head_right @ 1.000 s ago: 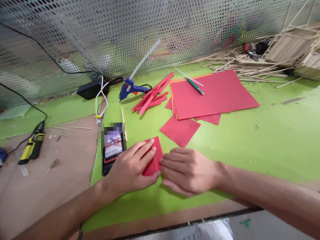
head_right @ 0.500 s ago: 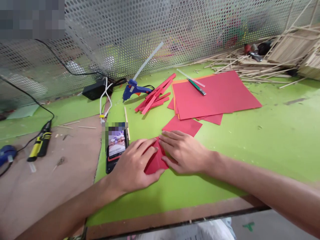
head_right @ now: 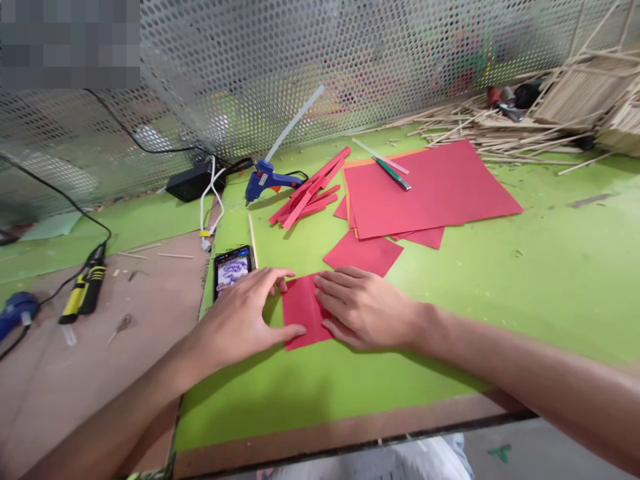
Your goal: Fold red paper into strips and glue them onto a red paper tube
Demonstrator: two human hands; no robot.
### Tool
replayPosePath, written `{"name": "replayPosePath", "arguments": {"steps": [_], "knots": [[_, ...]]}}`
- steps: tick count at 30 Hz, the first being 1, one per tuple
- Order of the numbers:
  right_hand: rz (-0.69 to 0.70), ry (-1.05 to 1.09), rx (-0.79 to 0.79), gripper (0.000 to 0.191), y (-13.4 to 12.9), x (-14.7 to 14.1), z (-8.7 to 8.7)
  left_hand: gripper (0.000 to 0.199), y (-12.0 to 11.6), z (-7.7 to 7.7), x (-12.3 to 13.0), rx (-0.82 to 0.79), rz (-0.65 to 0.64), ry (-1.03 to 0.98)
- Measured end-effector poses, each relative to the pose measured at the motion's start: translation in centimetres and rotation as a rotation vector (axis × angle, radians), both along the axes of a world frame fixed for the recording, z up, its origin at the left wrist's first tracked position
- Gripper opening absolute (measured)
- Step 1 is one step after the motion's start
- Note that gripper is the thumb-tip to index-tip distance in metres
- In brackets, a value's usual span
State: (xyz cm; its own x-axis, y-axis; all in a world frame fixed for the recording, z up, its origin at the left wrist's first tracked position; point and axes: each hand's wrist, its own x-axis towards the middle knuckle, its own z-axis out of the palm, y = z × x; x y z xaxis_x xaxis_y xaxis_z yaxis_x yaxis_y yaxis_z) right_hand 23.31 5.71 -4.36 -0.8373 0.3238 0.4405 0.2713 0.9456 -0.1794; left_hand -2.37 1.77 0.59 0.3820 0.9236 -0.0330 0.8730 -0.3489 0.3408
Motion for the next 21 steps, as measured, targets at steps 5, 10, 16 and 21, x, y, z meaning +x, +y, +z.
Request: {"name": "replayPosePath", "arguments": {"steps": [5,10,16,21], "knots": [[0.022,0.044,0.017,0.025,-0.01,-0.07,-0.21,0.072,0.2,0.3,-0.33,-0.005,0.023,-0.025],[0.12,0.095,0.1,0.014,0.14,0.21,-0.32,0.07,0.38,0.43,-0.52,-0.051,0.021,-0.035],[0.127,0.072,0.104,0.021,0.09,0.43,-0.06,0.078,-0.02,0.62,-0.29,-0.076,0.025,-0.023],[0.121,0.065,0.089,0.025,-0.19,0.5,0.18,0.076,-0.42,0.7,-0.14,-0.139,0.085,-0.173]]}}
